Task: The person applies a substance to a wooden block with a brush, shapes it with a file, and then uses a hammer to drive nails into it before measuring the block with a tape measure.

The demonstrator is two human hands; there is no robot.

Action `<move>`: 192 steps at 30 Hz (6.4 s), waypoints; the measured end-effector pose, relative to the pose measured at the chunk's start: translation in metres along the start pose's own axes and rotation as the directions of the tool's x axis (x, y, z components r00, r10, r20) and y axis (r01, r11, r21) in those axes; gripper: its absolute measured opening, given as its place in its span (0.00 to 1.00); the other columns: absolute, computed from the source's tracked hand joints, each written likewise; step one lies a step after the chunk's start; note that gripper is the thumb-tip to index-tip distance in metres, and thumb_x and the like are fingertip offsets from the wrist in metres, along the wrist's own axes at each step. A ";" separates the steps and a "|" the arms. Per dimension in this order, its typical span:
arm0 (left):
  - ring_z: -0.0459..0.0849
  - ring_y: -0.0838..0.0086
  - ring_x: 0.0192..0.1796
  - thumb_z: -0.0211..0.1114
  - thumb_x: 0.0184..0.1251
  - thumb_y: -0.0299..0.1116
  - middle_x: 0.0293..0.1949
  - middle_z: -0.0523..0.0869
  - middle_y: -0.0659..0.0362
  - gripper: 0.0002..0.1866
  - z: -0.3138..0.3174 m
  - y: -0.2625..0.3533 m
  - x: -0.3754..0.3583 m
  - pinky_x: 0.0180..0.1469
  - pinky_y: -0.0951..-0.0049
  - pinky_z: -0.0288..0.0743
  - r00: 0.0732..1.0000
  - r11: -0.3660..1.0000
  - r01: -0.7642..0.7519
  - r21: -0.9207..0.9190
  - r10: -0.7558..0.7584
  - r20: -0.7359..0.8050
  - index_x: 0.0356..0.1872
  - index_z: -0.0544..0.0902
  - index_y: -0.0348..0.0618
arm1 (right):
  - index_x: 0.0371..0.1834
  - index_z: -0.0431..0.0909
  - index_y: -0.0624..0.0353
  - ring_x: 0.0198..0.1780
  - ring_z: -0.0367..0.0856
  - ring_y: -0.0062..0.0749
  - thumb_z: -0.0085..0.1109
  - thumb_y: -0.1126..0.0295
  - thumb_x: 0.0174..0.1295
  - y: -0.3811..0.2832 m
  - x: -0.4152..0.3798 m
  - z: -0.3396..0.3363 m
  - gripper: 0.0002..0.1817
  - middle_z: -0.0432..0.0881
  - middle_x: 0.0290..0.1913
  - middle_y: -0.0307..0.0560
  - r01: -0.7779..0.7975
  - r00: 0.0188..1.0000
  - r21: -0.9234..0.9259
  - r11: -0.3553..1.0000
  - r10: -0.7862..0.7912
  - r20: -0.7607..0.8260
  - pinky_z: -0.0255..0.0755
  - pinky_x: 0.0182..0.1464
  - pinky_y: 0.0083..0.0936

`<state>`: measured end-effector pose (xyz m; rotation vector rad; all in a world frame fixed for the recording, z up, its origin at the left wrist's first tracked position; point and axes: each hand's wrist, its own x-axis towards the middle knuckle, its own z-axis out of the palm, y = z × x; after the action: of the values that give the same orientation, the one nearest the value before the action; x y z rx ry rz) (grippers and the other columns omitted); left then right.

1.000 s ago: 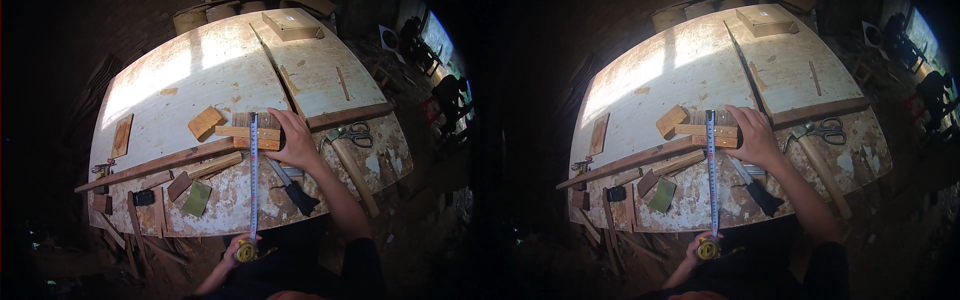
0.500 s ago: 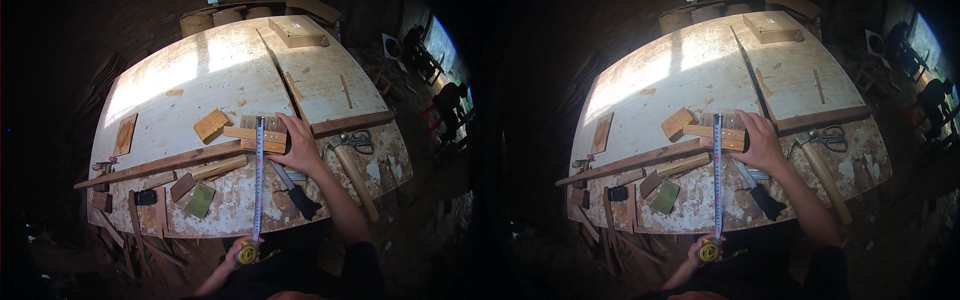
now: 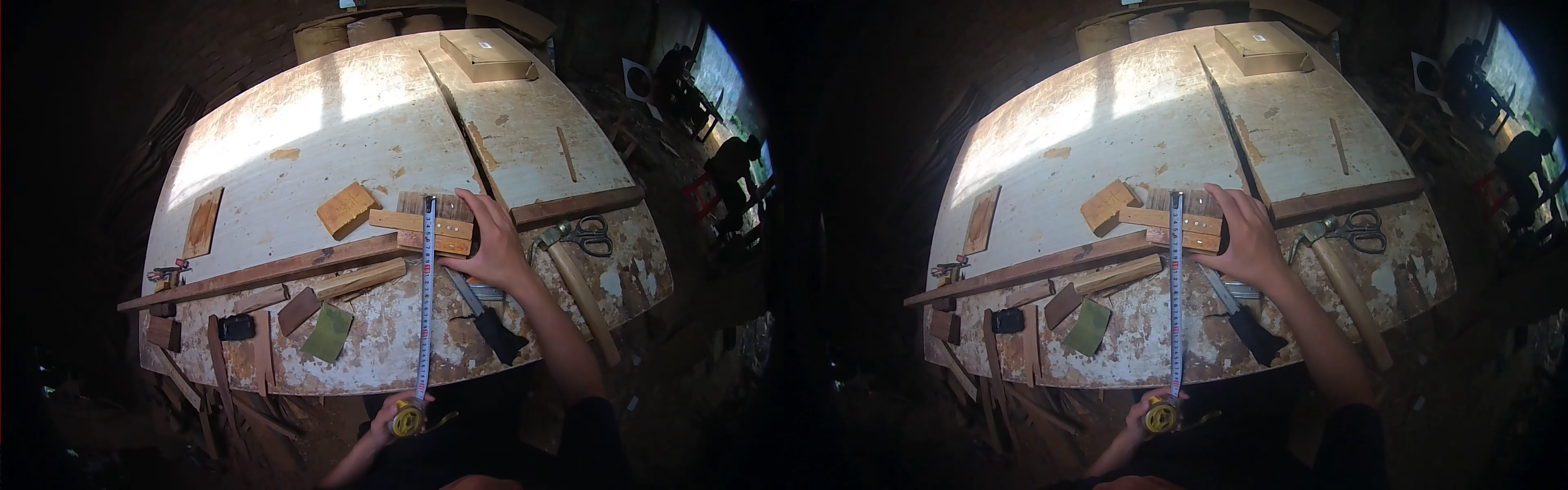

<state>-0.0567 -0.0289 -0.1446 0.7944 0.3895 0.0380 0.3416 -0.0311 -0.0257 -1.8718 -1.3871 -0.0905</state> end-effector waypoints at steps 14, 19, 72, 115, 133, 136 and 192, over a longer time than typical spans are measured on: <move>0.91 0.68 0.43 0.61 0.68 0.68 0.43 0.88 0.51 0.52 0.002 -0.002 0.003 0.47 0.69 0.87 0.999 0.999 -0.030 -0.013 0.030 0.012 0.74 0.76 0.24 | 0.85 0.66 0.51 0.74 0.77 0.55 0.94 0.55 0.42 -0.001 -0.001 -0.001 0.63 0.78 0.71 0.54 0.003 1.000 -0.006 1.000 -0.003 -0.009 0.69 0.78 0.51; 0.91 0.68 0.43 0.62 0.68 0.68 0.44 0.88 0.50 0.52 0.000 -0.005 0.004 0.47 0.69 0.87 0.999 0.999 -0.037 -0.031 0.038 0.012 0.73 0.76 0.24 | 0.85 0.65 0.51 0.74 0.77 0.55 0.94 0.55 0.42 0.000 0.000 -0.001 0.64 0.78 0.71 0.54 -0.016 1.000 -0.005 1.000 0.016 0.008 0.69 0.77 0.51; 0.89 0.68 0.58 0.62 0.74 0.64 0.70 0.84 0.43 0.46 -0.008 -0.027 0.011 0.62 0.67 0.85 0.986 0.987 -0.135 -0.086 0.142 0.084 0.75 0.77 0.29 | 0.84 0.67 0.55 0.70 0.79 0.56 0.96 0.60 0.40 -0.013 0.004 0.000 0.63 0.80 0.67 0.57 -0.005 0.999 -0.022 1.000 0.004 -0.035 0.75 0.72 0.49; 0.88 0.72 0.53 0.61 0.71 0.69 0.59 0.87 0.49 0.50 0.010 -0.011 0.003 0.56 0.71 0.83 0.992 0.994 -0.107 0.025 0.105 0.070 0.72 0.79 0.26 | 0.85 0.66 0.54 0.71 0.78 0.57 0.94 0.57 0.43 -0.008 0.001 0.002 0.63 0.80 0.68 0.58 -0.048 0.999 -0.035 0.998 0.048 -0.015 0.73 0.74 0.52; 0.91 0.71 0.49 0.61 0.72 0.67 0.56 0.88 0.49 0.48 0.000 -0.015 -0.005 0.53 0.71 0.86 0.993 0.995 -0.100 0.008 0.099 0.061 0.72 0.78 0.25 | 0.85 0.66 0.54 0.71 0.78 0.58 0.94 0.57 0.42 -0.007 0.001 0.002 0.63 0.79 0.68 0.58 -0.044 0.999 -0.024 0.999 0.044 -0.016 0.73 0.74 0.52; 0.90 0.70 0.49 0.60 0.72 0.68 0.57 0.88 0.49 0.49 0.005 -0.010 -0.005 0.54 0.70 0.86 0.993 0.994 -0.106 0.019 0.104 0.054 0.71 0.79 0.25 | 0.85 0.66 0.54 0.71 0.78 0.58 0.94 0.56 0.43 -0.006 0.001 0.002 0.63 0.79 0.68 0.59 -0.043 0.999 -0.033 0.999 0.042 -0.016 0.72 0.75 0.53; 0.90 0.65 0.38 0.54 0.70 0.74 0.43 0.89 0.46 0.52 -0.003 0.000 -0.013 0.38 0.69 0.84 0.996 0.980 -0.062 -0.190 0.073 0.051 0.67 0.79 0.24 | 0.83 0.68 0.53 0.72 0.78 0.56 0.95 0.58 0.39 -0.012 0.000 -0.002 0.64 0.80 0.71 0.55 -0.011 1.000 -0.035 0.999 0.011 0.018 0.70 0.77 0.53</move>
<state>-0.0703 -0.0294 -0.1425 0.6202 0.2995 0.1135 0.3325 -0.0310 -0.0180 -1.9130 -1.3956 -0.0931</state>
